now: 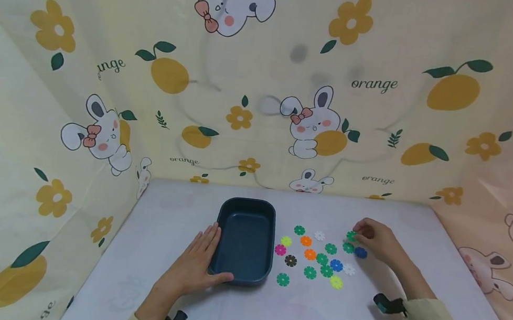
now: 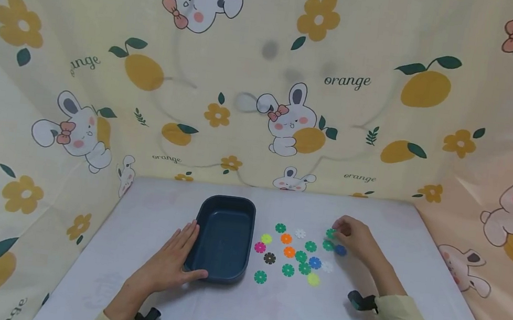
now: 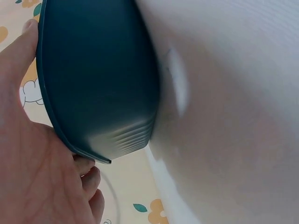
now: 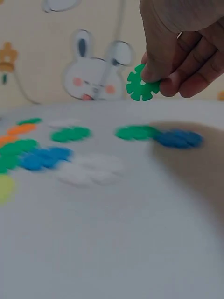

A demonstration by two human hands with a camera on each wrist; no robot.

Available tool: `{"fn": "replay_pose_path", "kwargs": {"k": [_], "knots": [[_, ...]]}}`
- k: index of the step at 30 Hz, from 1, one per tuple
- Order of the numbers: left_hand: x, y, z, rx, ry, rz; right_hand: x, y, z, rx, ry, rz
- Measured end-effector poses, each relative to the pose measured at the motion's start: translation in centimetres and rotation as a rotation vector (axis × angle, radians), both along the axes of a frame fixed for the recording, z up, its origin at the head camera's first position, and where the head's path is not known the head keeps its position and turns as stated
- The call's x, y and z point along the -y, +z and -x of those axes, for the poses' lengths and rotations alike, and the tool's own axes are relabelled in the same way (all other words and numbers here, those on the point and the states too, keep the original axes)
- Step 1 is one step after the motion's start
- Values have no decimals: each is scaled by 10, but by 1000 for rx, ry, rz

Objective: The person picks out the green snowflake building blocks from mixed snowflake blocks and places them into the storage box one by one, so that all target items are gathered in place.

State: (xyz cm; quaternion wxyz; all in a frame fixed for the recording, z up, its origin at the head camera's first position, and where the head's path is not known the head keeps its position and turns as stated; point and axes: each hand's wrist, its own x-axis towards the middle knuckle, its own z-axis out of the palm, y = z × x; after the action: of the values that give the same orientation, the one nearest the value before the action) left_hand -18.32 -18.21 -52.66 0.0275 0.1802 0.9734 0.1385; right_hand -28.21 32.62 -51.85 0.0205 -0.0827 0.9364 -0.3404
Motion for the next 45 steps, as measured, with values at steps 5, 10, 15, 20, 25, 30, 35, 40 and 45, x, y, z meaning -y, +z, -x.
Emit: {"fn": "replay_pose_path", "kwargs": {"k": [5, 10, 15, 20, 25, 30, 35, 40, 45], "knots": [[-1, 1, 0, -2, -6, -5, 31, 13, 3, -30, 70, 49], [-1, 1, 0, 3, -14, -4, 67, 21, 4, -42, 140, 95], [-1, 0, 0, 6, -9, 7, 103, 27, 2, -4, 211, 140], [-2, 0, 1, 5, -4, -2, 135, 30, -1, 2, 317, 188], [-2, -1, 0, 0, -2, -8, 164, 33, -5, 19, 447, 253], [-2, -1, 0, 12, -2, -10, 192, 33, -6, 57, 545, 299], [-2, -1, 1, 27, -2, 3, 220, 30, -6, 82, 591, 285], [-2, -1, 1, 30, -3, -5, 243, 19, 2, 110, 632, 255], [-2, 0, 0, 33, -5, -6, 262, 10, 10, 156, 675, 218]]}}
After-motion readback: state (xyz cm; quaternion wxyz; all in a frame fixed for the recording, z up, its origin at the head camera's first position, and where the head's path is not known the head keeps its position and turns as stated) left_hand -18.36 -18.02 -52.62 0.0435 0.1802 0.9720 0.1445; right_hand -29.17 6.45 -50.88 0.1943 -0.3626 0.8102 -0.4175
